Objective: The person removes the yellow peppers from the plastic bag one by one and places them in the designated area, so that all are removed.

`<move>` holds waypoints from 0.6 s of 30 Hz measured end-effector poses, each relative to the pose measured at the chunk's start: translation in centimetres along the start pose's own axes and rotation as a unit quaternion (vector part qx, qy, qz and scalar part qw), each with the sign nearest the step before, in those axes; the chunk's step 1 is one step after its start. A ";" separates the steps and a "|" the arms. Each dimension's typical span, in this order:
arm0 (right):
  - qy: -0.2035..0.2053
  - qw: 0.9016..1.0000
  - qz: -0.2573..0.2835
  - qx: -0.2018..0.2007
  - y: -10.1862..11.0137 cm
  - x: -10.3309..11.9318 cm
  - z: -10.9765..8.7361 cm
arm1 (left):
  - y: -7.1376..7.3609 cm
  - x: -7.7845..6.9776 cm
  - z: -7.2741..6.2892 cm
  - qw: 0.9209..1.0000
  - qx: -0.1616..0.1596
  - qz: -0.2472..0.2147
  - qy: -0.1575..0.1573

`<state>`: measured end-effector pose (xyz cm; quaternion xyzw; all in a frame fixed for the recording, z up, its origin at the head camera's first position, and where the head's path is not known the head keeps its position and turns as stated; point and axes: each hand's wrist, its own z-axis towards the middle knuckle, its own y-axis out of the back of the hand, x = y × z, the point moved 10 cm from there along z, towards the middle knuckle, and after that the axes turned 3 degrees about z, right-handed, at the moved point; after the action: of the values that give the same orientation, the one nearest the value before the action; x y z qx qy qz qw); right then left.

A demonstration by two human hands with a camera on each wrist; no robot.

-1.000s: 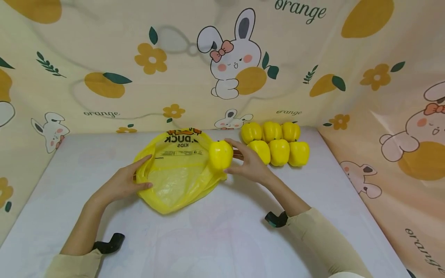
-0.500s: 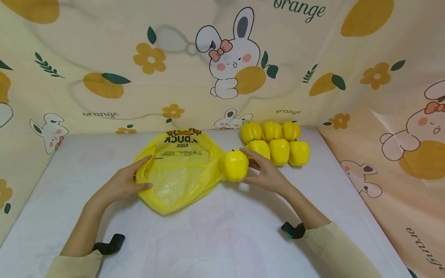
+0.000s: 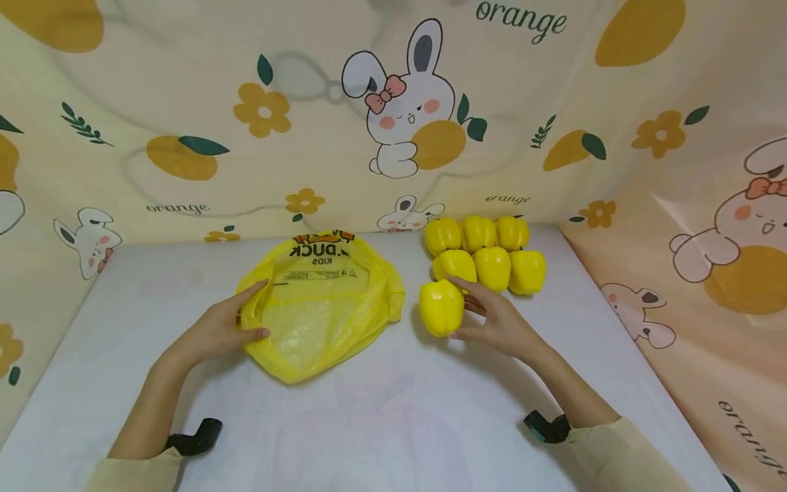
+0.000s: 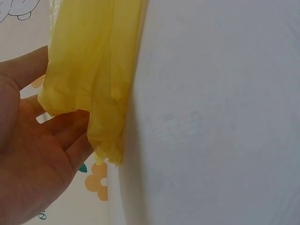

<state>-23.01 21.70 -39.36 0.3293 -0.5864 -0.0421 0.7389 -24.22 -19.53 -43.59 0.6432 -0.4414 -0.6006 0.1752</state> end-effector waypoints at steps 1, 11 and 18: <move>-0.002 1.000 -0.001 -0.001 0.1 -0.2 -0.3 | -0.1 0.0 0.0 1.000 0.001 0.001 0.000; -0.018 0.999 -0.033 -0.011 1.3 -1.3 -2.5 | 0.0 -0.1 -0.1 1.000 0.003 0.015 0.000; -0.033 0.998 -0.049 -0.014 2.0 -2.5 -3.6 | -0.1 -0.2 -0.2 1.000 0.003 0.012 0.001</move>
<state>-21.23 25.96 -40.67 0.3457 -0.5931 -0.0967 0.7206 -23.99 -19.36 -43.52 0.6393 -0.4510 -0.5959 0.1809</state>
